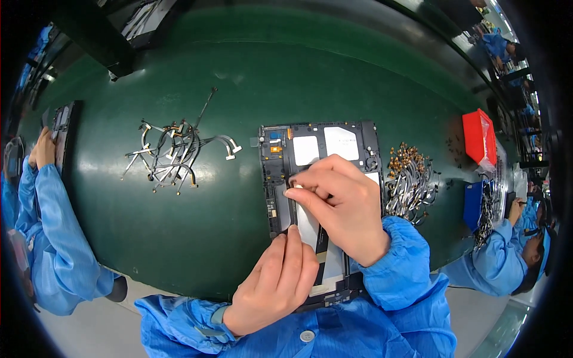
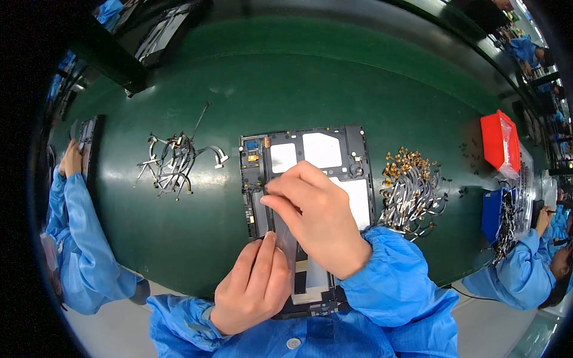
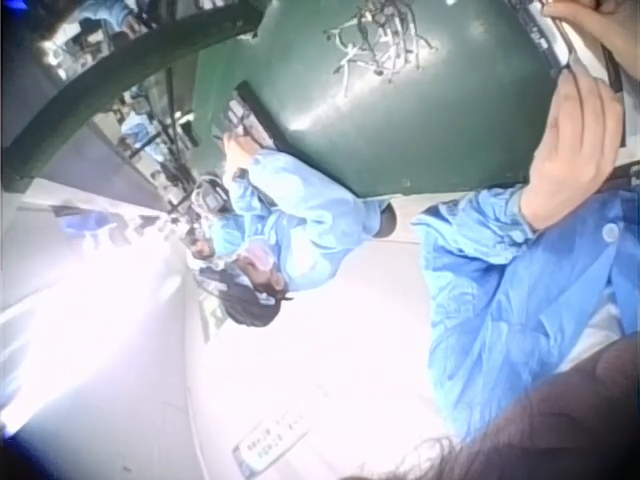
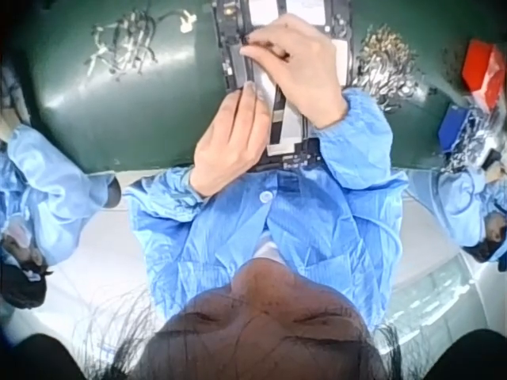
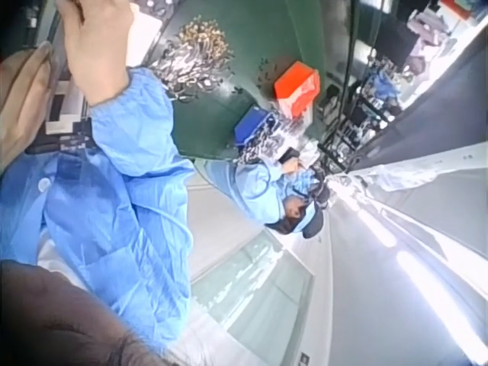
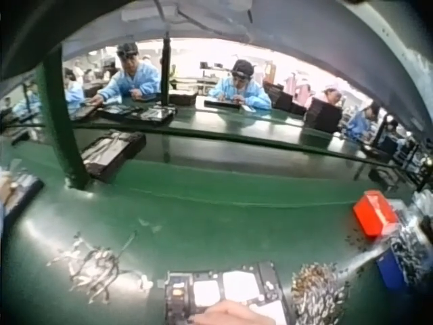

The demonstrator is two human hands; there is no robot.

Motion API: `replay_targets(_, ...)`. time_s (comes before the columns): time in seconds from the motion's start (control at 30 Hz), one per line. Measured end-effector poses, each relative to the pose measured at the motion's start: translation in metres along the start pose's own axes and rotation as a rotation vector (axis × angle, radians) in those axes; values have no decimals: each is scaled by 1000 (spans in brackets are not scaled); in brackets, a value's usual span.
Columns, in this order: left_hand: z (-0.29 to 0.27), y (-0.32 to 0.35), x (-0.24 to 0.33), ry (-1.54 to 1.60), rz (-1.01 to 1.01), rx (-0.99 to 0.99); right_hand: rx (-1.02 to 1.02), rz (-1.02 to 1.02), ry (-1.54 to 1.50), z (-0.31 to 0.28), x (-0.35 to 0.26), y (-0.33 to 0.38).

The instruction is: The person assembles internal components of an electronic device by hand, connecting ribbon cables and internal wiring to the mainboard and electronic housing.

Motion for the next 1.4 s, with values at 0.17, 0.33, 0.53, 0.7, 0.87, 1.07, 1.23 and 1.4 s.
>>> replay_targets(0.17,-1,1,-3,47,9,-37,48,-23,213,-3,-10,6)
replay_targets(0.33,3,7,4,90,-1,-14,-147,-360,689,-8,-23,39)
replay_targets(0.53,-24,11,-5,221,-153,-103,-24,-152,752,-39,-25,30)
replay_targets(0.7,-18,36,-7,515,-458,-102,54,139,724,-64,12,60)
replay_targets(0.87,-20,25,-3,907,-490,-16,61,75,118,-67,18,57)
replay_targets(1.07,-30,-27,-42,850,-337,116,214,159,-568,-126,6,35)
replay_targets(1.23,28,-32,-101,288,-298,133,242,246,-651,-174,42,-25)
replay_targets(1.4,47,-33,-106,300,-305,171,313,314,-576,-197,123,-134)
Point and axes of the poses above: each hand's wrist, its own y-axis away from the middle knuckle, its own z-axis out of the palm, x = y × z, the point moved 2 cm from there along -y, towards the middle knuckle, and after that the axes turned 3 degrees about y, right-handed, at the moved point
